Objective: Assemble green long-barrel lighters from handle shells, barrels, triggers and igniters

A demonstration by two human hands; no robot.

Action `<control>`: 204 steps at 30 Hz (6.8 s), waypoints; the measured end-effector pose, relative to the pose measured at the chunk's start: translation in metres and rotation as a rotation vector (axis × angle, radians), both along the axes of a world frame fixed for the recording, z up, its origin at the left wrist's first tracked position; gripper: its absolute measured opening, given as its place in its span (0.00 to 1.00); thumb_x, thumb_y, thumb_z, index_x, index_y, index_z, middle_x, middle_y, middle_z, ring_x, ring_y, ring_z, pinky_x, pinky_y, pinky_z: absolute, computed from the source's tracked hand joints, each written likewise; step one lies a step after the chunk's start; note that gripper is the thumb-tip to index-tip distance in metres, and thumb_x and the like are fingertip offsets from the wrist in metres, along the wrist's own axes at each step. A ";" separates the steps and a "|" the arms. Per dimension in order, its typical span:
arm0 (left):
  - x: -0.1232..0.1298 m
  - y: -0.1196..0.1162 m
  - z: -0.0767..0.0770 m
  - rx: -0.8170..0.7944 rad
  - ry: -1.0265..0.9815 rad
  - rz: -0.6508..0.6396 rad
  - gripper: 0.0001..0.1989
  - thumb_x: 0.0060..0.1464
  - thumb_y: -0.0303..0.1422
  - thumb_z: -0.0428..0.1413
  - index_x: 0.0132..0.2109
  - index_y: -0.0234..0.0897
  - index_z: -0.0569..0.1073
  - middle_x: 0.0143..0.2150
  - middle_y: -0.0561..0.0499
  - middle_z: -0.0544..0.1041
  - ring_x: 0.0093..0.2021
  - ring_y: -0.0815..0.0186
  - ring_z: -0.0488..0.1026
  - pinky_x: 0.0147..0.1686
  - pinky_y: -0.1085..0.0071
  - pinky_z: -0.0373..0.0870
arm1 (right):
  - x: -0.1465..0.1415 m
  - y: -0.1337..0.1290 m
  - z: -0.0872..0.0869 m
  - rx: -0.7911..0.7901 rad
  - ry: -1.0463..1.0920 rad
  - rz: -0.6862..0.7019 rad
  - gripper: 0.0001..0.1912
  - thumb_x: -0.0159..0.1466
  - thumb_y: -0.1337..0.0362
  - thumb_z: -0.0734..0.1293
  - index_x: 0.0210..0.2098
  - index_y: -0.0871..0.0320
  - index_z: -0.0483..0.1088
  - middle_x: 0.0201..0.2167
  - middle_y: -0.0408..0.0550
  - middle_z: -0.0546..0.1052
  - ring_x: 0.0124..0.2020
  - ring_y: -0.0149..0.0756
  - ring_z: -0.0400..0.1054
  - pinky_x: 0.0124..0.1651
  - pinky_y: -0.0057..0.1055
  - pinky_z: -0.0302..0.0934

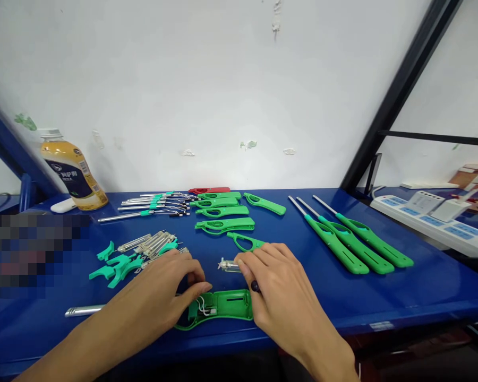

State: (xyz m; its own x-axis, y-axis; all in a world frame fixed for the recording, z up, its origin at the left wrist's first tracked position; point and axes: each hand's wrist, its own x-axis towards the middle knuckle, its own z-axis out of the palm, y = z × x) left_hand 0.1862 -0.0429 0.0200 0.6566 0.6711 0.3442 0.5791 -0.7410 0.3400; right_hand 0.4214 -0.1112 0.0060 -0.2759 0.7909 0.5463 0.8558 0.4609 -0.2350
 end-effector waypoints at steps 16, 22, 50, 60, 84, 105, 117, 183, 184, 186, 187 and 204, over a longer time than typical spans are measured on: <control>-0.008 0.012 -0.008 -0.062 -0.089 -0.001 0.09 0.66 0.25 0.56 0.40 0.43 0.78 0.34 0.55 0.82 0.36 0.62 0.80 0.34 0.69 0.72 | -0.008 -0.011 0.004 0.029 0.041 0.035 0.12 0.74 0.74 0.59 0.44 0.55 0.72 0.35 0.46 0.79 0.36 0.40 0.72 0.44 0.40 0.60; -0.017 0.000 -0.015 0.057 -0.239 0.010 0.11 0.69 0.28 0.55 0.50 0.44 0.81 0.40 0.53 0.85 0.33 0.63 0.80 0.31 0.69 0.76 | -0.016 -0.033 0.014 -0.181 0.049 0.135 0.15 0.76 0.70 0.57 0.38 0.52 0.70 0.29 0.42 0.76 0.27 0.35 0.70 0.30 0.33 0.58; -0.011 -0.008 -0.025 0.336 -0.388 -0.122 0.08 0.72 0.24 0.57 0.46 0.38 0.80 0.38 0.53 0.82 0.38 0.67 0.77 0.46 0.70 0.76 | -0.012 -0.001 -0.011 -0.029 0.117 0.111 0.14 0.72 0.77 0.61 0.49 0.55 0.72 0.40 0.45 0.79 0.44 0.43 0.67 0.50 0.43 0.57; -0.009 -0.010 -0.026 0.365 -0.390 -0.131 0.07 0.73 0.23 0.56 0.46 0.37 0.78 0.39 0.54 0.81 0.39 0.67 0.75 0.50 0.69 0.74 | -0.010 -0.001 -0.013 0.010 0.095 0.140 0.16 0.67 0.80 0.62 0.46 0.55 0.70 0.40 0.47 0.78 0.42 0.43 0.66 0.48 0.42 0.57; -0.008 -0.013 -0.025 0.391 -0.367 -0.130 0.08 0.72 0.21 0.55 0.45 0.37 0.74 0.39 0.55 0.81 0.40 0.66 0.71 0.50 0.68 0.71 | -0.010 0.001 -0.016 0.130 0.044 0.170 0.15 0.76 0.75 0.63 0.57 0.56 0.71 0.43 0.47 0.80 0.45 0.41 0.68 0.51 0.41 0.58; -0.011 -0.016 -0.030 0.471 -0.326 -0.077 0.08 0.71 0.20 0.58 0.50 0.35 0.76 0.42 0.53 0.81 0.44 0.63 0.70 0.54 0.64 0.69 | -0.011 0.000 -0.015 0.144 0.081 0.142 0.13 0.77 0.74 0.63 0.56 0.55 0.72 0.40 0.46 0.80 0.42 0.40 0.68 0.49 0.42 0.59; -0.010 -0.018 -0.028 0.447 -0.305 -0.111 0.09 0.70 0.17 0.54 0.48 0.34 0.74 0.42 0.52 0.80 0.43 0.63 0.69 0.55 0.65 0.69 | -0.010 -0.003 -0.013 0.091 0.088 0.181 0.14 0.77 0.74 0.63 0.58 0.54 0.71 0.42 0.47 0.80 0.44 0.41 0.70 0.50 0.41 0.62; -0.039 -0.046 -0.039 0.398 0.043 -0.003 0.17 0.72 0.23 0.50 0.64 0.35 0.71 0.55 0.42 0.75 0.54 0.57 0.75 0.57 0.58 0.73 | -0.002 0.000 -0.013 -0.267 0.098 0.129 0.20 0.73 0.82 0.59 0.51 0.52 0.72 0.47 0.46 0.76 0.48 0.42 0.67 0.51 0.41 0.63; -0.038 -0.046 -0.040 0.395 0.045 -0.012 0.18 0.72 0.22 0.49 0.64 0.34 0.71 0.56 0.42 0.75 0.55 0.56 0.75 0.57 0.58 0.74 | -0.002 0.000 -0.013 -0.264 0.099 0.131 0.21 0.73 0.82 0.58 0.51 0.52 0.72 0.47 0.47 0.76 0.48 0.42 0.67 0.52 0.41 0.63; -0.036 -0.044 -0.041 0.395 0.045 -0.033 0.20 0.70 0.21 0.49 0.65 0.34 0.71 0.56 0.41 0.76 0.56 0.56 0.75 0.57 0.59 0.75 | -0.002 -0.001 -0.012 -0.262 0.096 0.133 0.21 0.73 0.82 0.57 0.51 0.52 0.72 0.47 0.47 0.76 0.48 0.42 0.67 0.52 0.41 0.63; -0.035 -0.043 -0.041 0.397 0.045 -0.048 0.21 0.69 0.21 0.48 0.65 0.34 0.71 0.55 0.41 0.76 0.56 0.56 0.76 0.56 0.59 0.76 | -0.002 -0.001 -0.012 -0.261 0.091 0.136 0.21 0.73 0.82 0.57 0.52 0.52 0.71 0.47 0.48 0.75 0.48 0.42 0.67 0.52 0.41 0.63; -0.031 -0.040 -0.030 0.360 0.068 -0.103 0.26 0.64 0.18 0.46 0.65 0.35 0.72 0.55 0.42 0.80 0.53 0.54 0.78 0.52 0.57 0.80 | -0.002 -0.013 -0.017 -0.300 0.002 0.110 0.23 0.70 0.83 0.57 0.53 0.50 0.67 0.51 0.47 0.70 0.51 0.44 0.64 0.53 0.45 0.62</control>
State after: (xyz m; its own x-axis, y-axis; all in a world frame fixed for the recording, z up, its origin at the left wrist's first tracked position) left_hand 0.1556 -0.0829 -0.0104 0.7440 0.4442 0.4991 0.5076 -0.8615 0.0102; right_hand 0.4197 -0.1241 -0.0107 -0.3681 0.8822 0.2937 0.8039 0.4607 -0.3762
